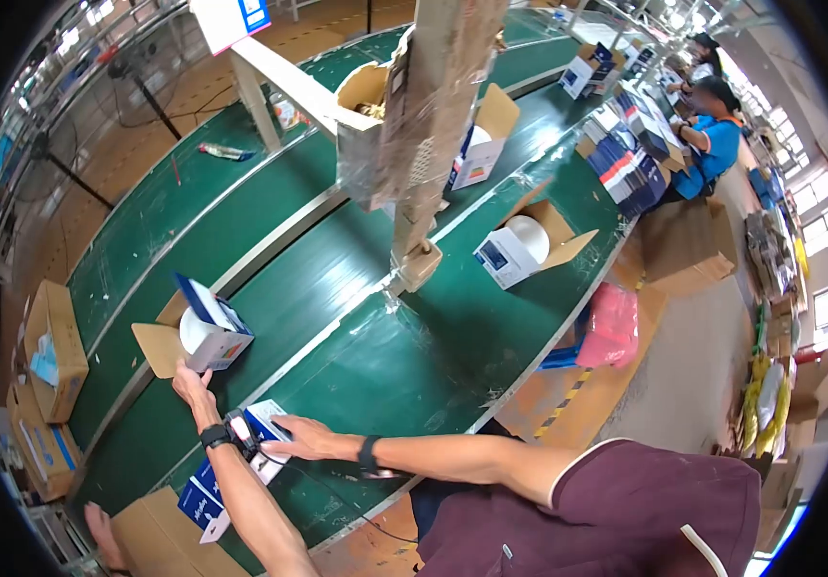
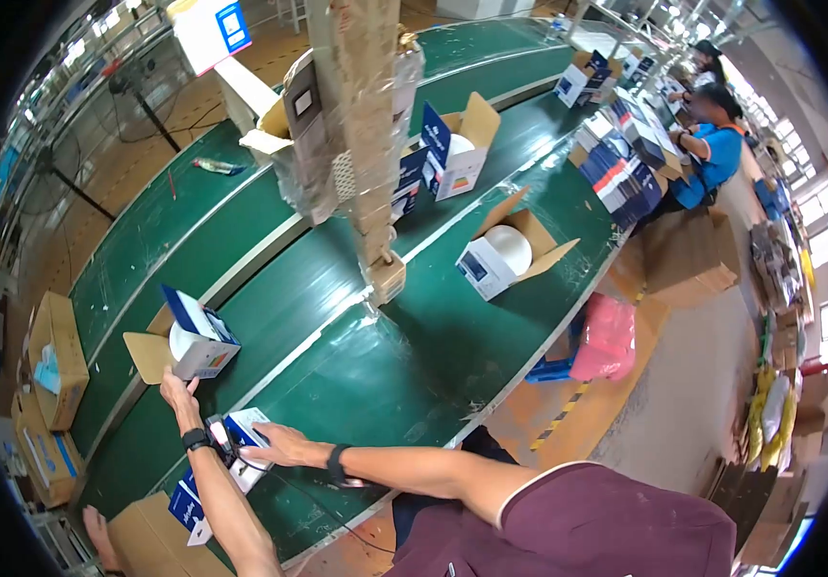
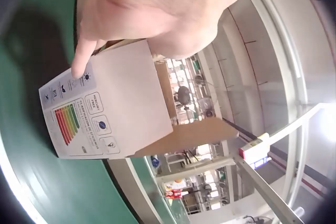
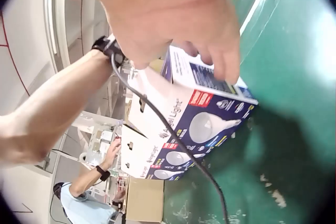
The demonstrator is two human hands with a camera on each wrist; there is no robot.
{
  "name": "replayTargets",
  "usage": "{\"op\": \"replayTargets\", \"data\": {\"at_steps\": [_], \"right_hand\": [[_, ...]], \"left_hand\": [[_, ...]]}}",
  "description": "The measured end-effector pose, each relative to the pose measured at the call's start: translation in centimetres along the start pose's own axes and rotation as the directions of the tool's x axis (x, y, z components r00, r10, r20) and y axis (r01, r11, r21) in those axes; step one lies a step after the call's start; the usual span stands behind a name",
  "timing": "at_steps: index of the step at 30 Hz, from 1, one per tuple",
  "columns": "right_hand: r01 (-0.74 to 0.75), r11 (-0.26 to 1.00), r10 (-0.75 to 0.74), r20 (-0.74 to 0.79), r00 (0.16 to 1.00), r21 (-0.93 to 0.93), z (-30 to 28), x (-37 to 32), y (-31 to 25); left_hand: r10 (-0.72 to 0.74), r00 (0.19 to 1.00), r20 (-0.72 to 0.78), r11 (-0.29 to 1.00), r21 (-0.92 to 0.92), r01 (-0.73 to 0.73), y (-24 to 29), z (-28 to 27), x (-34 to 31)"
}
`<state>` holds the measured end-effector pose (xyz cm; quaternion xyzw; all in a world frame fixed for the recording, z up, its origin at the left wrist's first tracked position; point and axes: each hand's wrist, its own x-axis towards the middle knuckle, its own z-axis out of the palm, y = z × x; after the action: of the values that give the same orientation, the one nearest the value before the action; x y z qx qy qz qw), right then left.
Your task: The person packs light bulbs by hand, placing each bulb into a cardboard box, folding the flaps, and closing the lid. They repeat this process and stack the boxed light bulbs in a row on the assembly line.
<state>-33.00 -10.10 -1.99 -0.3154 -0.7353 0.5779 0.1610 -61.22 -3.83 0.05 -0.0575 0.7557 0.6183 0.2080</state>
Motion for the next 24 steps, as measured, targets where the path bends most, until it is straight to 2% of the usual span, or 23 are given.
{"op": "replayTargets", "data": {"at_steps": [1, 2, 3, 5, 6, 7, 8, 9, 10, 13, 16, 18, 19, 21, 22, 24], "right_hand": [[0.011, 0.999, -0.017, 0.119, 0.993, 0.048, -1.4, -0.7, 1.6], [0.018, 0.995, -0.042, 0.245, 0.969, 0.1, -5.7, -2.1, 1.1], [-0.056, 0.998, 0.044, 0.351, 0.935, 0.023, -11.1, -3.8, -1.1], [-0.076, 0.997, 0.07, 0.209, 0.976, 0.022, -15.9, -7.4, 2.3], [-0.21, 0.977, 0.2, 0.196, 0.96, 0.032, -19.4, -9.1, 2.4], [-0.227, 0.974, 0.222, 0.144, 0.964, 0.021, -22.2, -10.6, 3.0], [-0.229, 0.973, 0.232, 0.073, 0.97, -0.04, -24.9, -12.2, 3.2], [-0.224, 0.974, 0.224, 0.017, 0.975, 0.032, -27.0, -14.0, 3.8], [-0.219, 0.971, 0.224, -0.044, 0.974, 0.096, -28.8, -15.2, 4.1], [0.038, 0.995, -0.049, -0.12, 0.992, -0.093, -33.4, -17.8, 1.5], [0.203, 0.975, -0.203, 0.017, 0.979, -0.089, -35.3, -19.2, -0.6], [0.407, 0.897, -0.381, 0.165, 0.91, -0.174, -35.7, -19.0, 0.6], [0.509, 0.838, -0.463, 0.237, 0.854, -0.198, -35.5, -18.7, 1.5], [0.58, 0.786, -0.523, 0.271, 0.808, -0.212, -35.4, -18.0, 2.9], [0.613, 0.757, -0.552, 0.283, 0.785, -0.225, -35.3, -17.7, 3.5], [0.597, 0.744, -0.495, 0.354, 0.794, -0.299, -35.7, -16.9, 3.6]], "left_hand": [[0.032, 0.998, 0.062, 0.999, 0.004, -0.032, 0.4, 0.6, -0.8], [0.062, 0.992, 0.112, 0.998, 0.007, -0.064, 0.9, 1.0, -2.2], [0.1, 0.984, 0.147, 0.995, 0.009, -0.102, 1.4, 1.0, -3.8], [0.173, 0.965, 0.198, 0.985, -0.005, -0.175, 2.0, 0.5, -8.4], [0.19, 0.952, 0.238, 0.977, 0.053, -0.208, 2.4, -0.1, -11.2], [0.176, 0.956, 0.235, 0.977, 0.08, -0.199, 4.2, 0.0, -16.7], [0.165, 0.932, 0.322, 0.981, 0.042, -0.188, 3.4, -0.7, -18.9], [0.141, 0.914, 0.381, 0.986, 0.028, -0.164, 2.2, -1.3, -21.0], [0.078, 0.893, 0.444, 0.986, 0.098, -0.135, 1.3, -2.1, -23.3], [-0.002, 0.855, 0.519, 0.968, 0.215, -0.129, -1.5, -1.5, -31.2], [-0.107, 0.752, 0.65, 0.901, 0.384, -0.203, -6.7, 0.4, -34.8], [0.022, 0.765, 0.644, 0.836, 0.408, -0.368, -7.5, 1.8, -37.8], [0.018, 0.779, 0.627, 0.835, 0.419, -0.357, -7.7, 1.9, -38.8], [0.021, 0.8, 0.6, 0.827, 0.439, -0.351, -8.1, 1.9, -39.7], [0.076, 0.832, 0.549, 0.879, 0.357, -0.316, -8.4, 1.5, -40.2], [0.171, 0.882, 0.439, 0.951, 0.159, -0.264, -10.3, 0.6, -40.2]]}}
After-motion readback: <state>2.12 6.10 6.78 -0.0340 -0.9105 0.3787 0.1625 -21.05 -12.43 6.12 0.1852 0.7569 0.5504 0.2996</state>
